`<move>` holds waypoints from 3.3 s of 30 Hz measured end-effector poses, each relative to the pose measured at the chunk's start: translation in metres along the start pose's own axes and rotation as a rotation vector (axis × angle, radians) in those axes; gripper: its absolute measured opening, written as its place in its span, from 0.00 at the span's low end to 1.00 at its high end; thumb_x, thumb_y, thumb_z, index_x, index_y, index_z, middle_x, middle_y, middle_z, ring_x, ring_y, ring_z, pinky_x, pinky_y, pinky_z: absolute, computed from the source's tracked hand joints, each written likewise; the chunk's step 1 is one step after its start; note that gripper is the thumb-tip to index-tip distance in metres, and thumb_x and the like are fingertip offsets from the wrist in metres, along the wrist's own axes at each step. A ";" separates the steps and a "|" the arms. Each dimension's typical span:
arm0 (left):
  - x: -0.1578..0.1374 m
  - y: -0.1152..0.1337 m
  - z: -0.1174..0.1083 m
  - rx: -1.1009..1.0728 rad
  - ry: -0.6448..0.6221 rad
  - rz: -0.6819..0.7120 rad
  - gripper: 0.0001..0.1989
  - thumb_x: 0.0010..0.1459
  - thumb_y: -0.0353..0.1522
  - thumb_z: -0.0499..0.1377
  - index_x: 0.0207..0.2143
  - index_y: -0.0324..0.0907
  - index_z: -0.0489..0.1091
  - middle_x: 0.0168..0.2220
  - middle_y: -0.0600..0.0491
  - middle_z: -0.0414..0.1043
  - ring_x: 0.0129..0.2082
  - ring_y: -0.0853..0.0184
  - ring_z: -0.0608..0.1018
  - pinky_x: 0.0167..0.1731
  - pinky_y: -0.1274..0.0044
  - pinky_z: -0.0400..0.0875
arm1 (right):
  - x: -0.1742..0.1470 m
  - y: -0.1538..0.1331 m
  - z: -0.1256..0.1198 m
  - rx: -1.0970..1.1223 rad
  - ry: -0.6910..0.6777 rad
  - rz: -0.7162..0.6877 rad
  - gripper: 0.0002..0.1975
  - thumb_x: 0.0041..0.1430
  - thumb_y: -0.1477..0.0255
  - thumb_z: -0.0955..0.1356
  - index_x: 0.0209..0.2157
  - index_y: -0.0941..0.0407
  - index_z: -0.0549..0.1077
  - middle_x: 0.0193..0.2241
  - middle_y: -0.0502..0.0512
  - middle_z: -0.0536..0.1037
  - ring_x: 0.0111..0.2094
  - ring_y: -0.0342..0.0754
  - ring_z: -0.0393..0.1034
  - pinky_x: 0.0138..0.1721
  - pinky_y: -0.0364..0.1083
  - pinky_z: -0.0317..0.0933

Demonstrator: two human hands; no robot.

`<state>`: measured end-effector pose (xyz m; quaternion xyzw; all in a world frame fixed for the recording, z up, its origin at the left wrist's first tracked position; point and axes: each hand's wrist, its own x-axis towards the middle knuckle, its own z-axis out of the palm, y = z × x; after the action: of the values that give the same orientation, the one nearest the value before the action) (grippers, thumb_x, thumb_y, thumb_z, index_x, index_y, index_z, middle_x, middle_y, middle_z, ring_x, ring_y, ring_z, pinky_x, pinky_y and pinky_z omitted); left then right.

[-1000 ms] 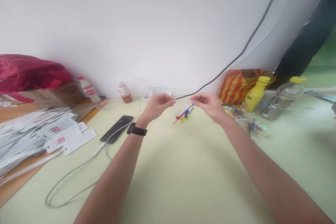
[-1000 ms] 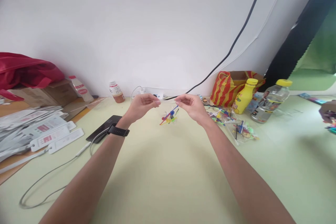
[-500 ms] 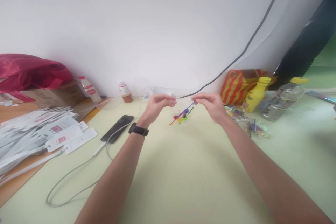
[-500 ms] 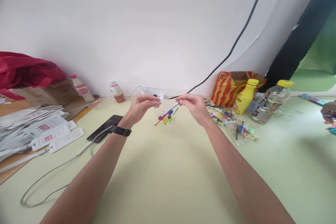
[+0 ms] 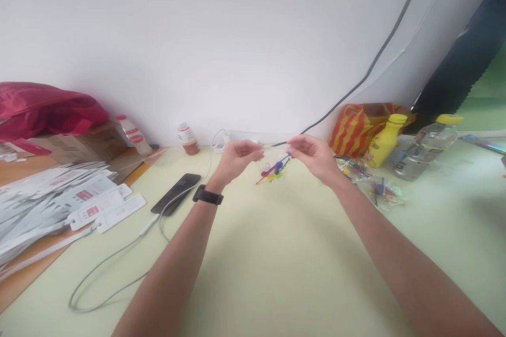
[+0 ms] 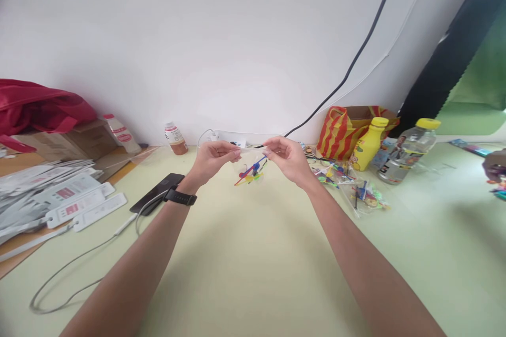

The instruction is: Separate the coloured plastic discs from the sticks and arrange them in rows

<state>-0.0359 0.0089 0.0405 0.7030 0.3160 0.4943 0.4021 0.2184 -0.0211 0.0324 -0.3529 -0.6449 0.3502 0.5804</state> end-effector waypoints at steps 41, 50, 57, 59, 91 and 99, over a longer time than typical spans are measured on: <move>-0.004 0.037 0.004 0.358 -0.396 0.075 0.14 0.61 0.45 0.66 0.36 0.46 0.85 0.35 0.48 0.84 0.33 0.60 0.83 0.35 0.72 0.77 | -0.011 -0.040 0.009 -0.425 -0.399 -0.081 0.17 0.67 0.56 0.68 0.34 0.54 0.81 0.32 0.54 0.82 0.35 0.49 0.72 0.32 0.46 0.61; -0.013 0.079 0.004 0.434 -0.262 0.084 0.15 0.60 0.46 0.68 0.31 0.44 0.84 0.25 0.50 0.80 0.25 0.62 0.81 0.26 0.73 0.71 | -0.012 -0.065 0.003 -0.408 -0.363 -0.067 0.22 0.64 0.50 0.69 0.30 0.54 0.79 0.26 0.52 0.77 0.28 0.46 0.65 0.29 0.46 0.58; -0.024 0.111 0.003 0.430 -0.237 0.102 0.18 0.54 0.47 0.72 0.27 0.42 0.82 0.21 0.52 0.77 0.21 0.66 0.77 0.21 0.76 0.67 | -0.022 -0.109 -0.015 -0.430 -0.367 0.000 0.24 0.58 0.46 0.73 0.26 0.54 0.79 0.20 0.50 0.69 0.22 0.42 0.55 0.23 0.46 0.48; -0.023 0.113 0.001 0.460 -0.293 0.070 0.17 0.56 0.47 0.71 0.28 0.42 0.83 0.23 0.51 0.78 0.23 0.66 0.78 0.22 0.77 0.67 | -0.023 -0.114 -0.019 -0.485 -0.411 0.013 0.24 0.60 0.48 0.71 0.27 0.55 0.78 0.20 0.50 0.69 0.22 0.42 0.55 0.23 0.45 0.48; -0.010 0.048 -0.026 0.739 -0.746 -0.321 0.27 0.65 0.54 0.57 0.58 0.51 0.77 0.55 0.51 0.80 0.51 0.59 0.81 0.44 0.75 0.73 | -0.047 -0.057 0.049 -0.992 -0.883 0.357 0.24 0.68 0.65 0.65 0.63 0.52 0.72 0.62 0.62 0.74 0.60 0.59 0.70 0.55 0.53 0.65; -0.024 -0.055 0.036 0.700 -0.392 -0.071 0.29 0.76 0.46 0.43 0.67 0.42 0.67 0.67 0.44 0.69 0.67 0.57 0.70 0.67 0.65 0.61 | -0.049 0.050 0.060 -1.070 -0.530 0.170 0.30 0.75 0.64 0.54 0.70 0.63 0.61 0.72 0.67 0.60 0.74 0.61 0.46 0.71 0.59 0.44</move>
<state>-0.0122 0.0057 -0.0255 0.8671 0.4066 0.1990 0.2076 0.1652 -0.0404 -0.0404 -0.5472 -0.8237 0.0983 0.1117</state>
